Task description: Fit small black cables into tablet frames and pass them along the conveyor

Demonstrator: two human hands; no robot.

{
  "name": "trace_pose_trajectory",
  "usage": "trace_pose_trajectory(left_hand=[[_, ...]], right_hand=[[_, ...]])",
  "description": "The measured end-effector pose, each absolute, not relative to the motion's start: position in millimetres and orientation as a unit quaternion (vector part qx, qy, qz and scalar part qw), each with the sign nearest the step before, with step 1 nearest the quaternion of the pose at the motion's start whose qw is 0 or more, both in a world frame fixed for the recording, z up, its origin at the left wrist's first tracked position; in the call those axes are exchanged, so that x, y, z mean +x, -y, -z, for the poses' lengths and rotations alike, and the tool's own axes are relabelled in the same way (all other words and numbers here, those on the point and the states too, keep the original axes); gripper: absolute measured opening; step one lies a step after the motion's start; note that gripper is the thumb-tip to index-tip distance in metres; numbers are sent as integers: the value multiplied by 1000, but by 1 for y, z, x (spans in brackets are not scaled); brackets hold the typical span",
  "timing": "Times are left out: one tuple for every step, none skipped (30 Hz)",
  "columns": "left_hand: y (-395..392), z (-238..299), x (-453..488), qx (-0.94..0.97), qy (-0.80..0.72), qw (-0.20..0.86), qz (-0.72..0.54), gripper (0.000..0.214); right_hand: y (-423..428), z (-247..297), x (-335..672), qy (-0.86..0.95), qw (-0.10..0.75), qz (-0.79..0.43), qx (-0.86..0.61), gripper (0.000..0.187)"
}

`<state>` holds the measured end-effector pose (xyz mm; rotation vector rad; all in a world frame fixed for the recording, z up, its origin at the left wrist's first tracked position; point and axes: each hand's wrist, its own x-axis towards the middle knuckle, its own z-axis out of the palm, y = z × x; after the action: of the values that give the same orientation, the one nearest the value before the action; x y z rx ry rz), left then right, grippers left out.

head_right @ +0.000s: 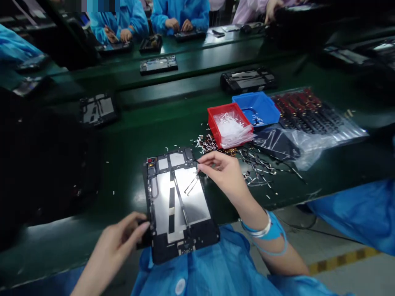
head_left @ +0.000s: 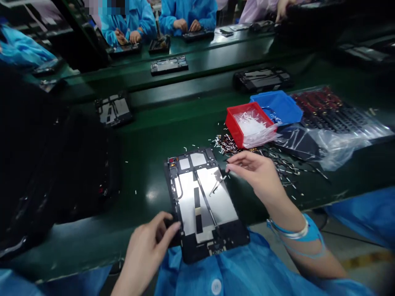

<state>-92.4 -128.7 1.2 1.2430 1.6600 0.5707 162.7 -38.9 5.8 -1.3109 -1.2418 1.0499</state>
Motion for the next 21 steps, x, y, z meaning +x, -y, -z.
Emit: trace_pose_trajectory(left_hand=[[120,-8,-92,551,-675,422,-252,25],[110,-14,-89,577,-656,394,-286,21],[100,-18,-83,588,-626,399,-322,21],[90,-22,-76,590,-586,438,-341,23],[80,-24,-68,582,-547,498,-339,24],[70,-24,-60,564,-512,560,-325,24],[62,-23,-53,541,-484,614,-310,23],[56,-21,-48,517,-465,653,-301,23],[51,-19,-44,494,-454,678,-301,24],[47,-16,-42,476,-448,691,-309,26],[45,-13,-41,463,-447,694,-323,28],[44,-11,-42,456,-448,692,-336,28],[44,-8,-43,452,-449,689,-345,27],[44,-6,-44,452,-450,686,-350,27],[45,-4,-46,456,-450,682,-353,25],[45,-3,-47,464,-451,674,-358,23],[46,-2,-48,476,-451,663,-363,21],[46,-1,-49,490,-451,650,-366,19],[47,0,-49,505,-452,637,-368,17],[47,1,-50,518,-454,625,-367,17],[47,1,-50,529,-455,617,-364,18]], right_hand=[[37,-7,155,524,497,-441,-533,16],[36,-9,148,534,494,-443,-524,14],[35,-10,142,543,492,-444,-515,13],[34,-12,136,553,491,-440,-509,12],[34,-13,131,564,490,-433,-505,11],[34,-14,127,576,487,-420,-505,9],[36,-15,123,589,486,-396,-509,8],[37,-16,120,605,487,-358,-519,6],[39,-17,118,623,491,-302,-529,6],[42,-17,116,646,497,-233,-531,6],[44,-17,115,672,499,-161,-522,7],[46,-16,113,702,495,-98,-503,8],[48,-16,112,732,481,-51,-479,9],[50,-15,112,761,461,-24,-456,10],[51,-14,111,783,439,-11,-440,11],[51,-13,110,797,421,-7,-434,11],[51,-12,110,803,407,-5,-435,12],[51,-11,109,805,400,-1,-438,12],[51,-10,109,805,397,4,-441,11],[51,-10,109,805,395,10,-442,11],[51,-9,109,806,394,18,-442,10]])
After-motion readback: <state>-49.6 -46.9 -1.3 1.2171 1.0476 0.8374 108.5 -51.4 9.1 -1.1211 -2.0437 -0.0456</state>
